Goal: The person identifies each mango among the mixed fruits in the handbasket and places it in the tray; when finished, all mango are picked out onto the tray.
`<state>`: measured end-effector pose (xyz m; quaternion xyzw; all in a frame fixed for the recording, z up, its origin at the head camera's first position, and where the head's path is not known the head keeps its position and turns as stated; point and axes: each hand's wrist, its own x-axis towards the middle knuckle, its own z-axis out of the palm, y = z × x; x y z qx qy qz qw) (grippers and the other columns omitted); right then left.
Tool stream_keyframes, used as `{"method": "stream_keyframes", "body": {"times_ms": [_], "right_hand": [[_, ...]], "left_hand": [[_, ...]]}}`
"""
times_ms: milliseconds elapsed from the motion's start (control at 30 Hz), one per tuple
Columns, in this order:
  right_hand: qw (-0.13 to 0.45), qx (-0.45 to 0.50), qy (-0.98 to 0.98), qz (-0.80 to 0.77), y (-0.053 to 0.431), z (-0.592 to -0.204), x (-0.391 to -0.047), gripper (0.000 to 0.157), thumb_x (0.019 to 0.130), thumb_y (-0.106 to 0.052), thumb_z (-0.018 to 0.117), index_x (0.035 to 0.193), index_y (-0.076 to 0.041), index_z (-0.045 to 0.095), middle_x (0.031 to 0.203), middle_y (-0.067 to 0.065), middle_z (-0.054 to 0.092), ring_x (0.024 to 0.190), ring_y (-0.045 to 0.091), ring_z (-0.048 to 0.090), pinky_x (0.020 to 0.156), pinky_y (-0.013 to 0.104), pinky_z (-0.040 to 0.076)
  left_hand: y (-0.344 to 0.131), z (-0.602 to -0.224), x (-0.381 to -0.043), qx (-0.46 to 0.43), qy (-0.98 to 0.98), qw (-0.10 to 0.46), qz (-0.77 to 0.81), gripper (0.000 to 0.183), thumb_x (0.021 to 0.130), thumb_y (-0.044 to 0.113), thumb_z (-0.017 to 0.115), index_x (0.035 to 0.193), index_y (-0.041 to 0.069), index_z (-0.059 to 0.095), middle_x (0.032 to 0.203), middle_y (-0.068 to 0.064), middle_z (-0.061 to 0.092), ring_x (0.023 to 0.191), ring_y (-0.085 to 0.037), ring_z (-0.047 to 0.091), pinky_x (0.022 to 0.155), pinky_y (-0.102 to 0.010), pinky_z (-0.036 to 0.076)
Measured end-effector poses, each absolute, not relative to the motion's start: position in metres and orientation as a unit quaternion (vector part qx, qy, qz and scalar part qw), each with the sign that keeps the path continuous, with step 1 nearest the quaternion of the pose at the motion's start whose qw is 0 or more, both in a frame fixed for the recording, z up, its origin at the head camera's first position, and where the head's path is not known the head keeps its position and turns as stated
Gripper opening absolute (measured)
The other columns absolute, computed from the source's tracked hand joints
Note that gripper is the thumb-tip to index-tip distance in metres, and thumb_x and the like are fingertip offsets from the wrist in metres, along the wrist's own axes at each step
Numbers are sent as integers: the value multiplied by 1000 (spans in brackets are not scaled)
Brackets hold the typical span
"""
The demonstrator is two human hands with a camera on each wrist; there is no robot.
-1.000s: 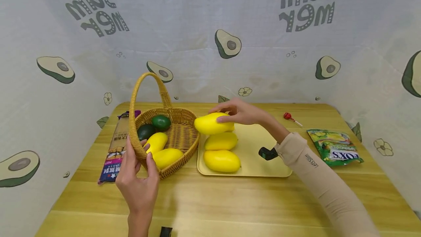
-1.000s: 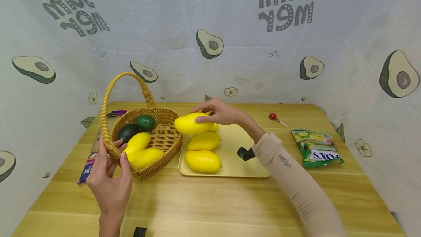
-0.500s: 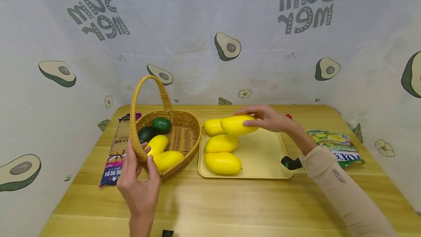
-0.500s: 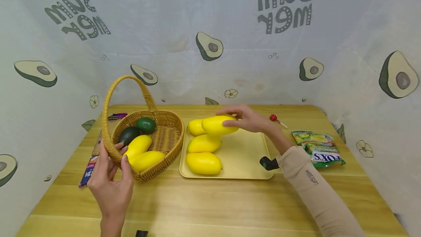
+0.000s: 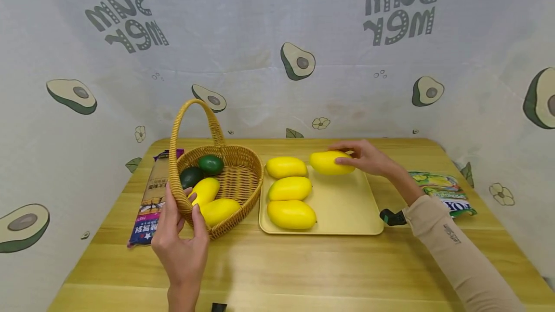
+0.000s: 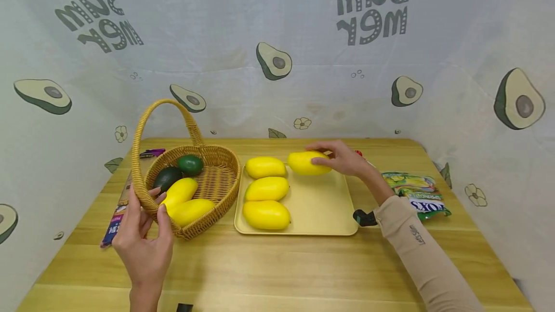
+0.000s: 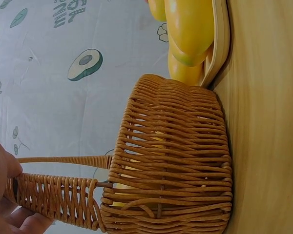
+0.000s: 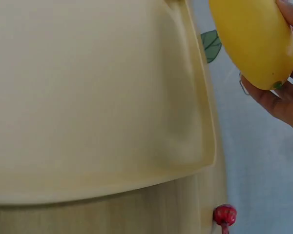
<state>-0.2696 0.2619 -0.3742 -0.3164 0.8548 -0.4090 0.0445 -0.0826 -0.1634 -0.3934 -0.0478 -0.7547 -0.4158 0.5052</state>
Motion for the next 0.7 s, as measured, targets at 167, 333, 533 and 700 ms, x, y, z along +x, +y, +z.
{"method": "stream_keyframes", "body": {"times_ms": [167, 333, 533, 700], "right_hand": [[49, -299, 870, -388, 268, -387, -274, 41, 102, -2, 72, 141, 9, 65, 140, 26, 67, 124, 41, 65, 107, 54, 58], [51, -297, 874, -382, 269, -394, -276, 42, 103, -4, 71, 143, 8, 64, 141, 24, 68, 126, 41, 65, 110, 61, 54], [33, -306, 875, -373, 266, -397, -275, 39, 103, -4, 71, 141, 7, 66, 139, 26, 68, 123, 43, 66, 106, 50, 60], [32, -302, 878, -369, 263, -401, -275, 40, 103, -4, 72, 140, 9, 66, 138, 27, 68, 124, 43, 66, 107, 58, 56]], "left_hand": [[-163, -393, -82, -40, -759, 503, -412, 75, 86, -21, 76, 156, -4, 53, 124, -26, 75, 110, -17, 76, 93, -12, 54], [-162, -392, -80, -34, -760, 503, -410, 76, 85, -21, 76, 156, -3, 54, 123, -26, 75, 108, -22, 77, 92, -10, 54], [-162, -391, -81, -42, -755, 504, -418, 75, 86, -21, 74, 156, -4, 53, 123, -28, 74, 116, 5, 69, 93, -11, 54], [-163, -392, -81, -39, -756, 499, -421, 76, 85, -22, 75, 156, -3, 53, 123, -28, 74, 116, 5, 68, 92, -10, 53]]}}
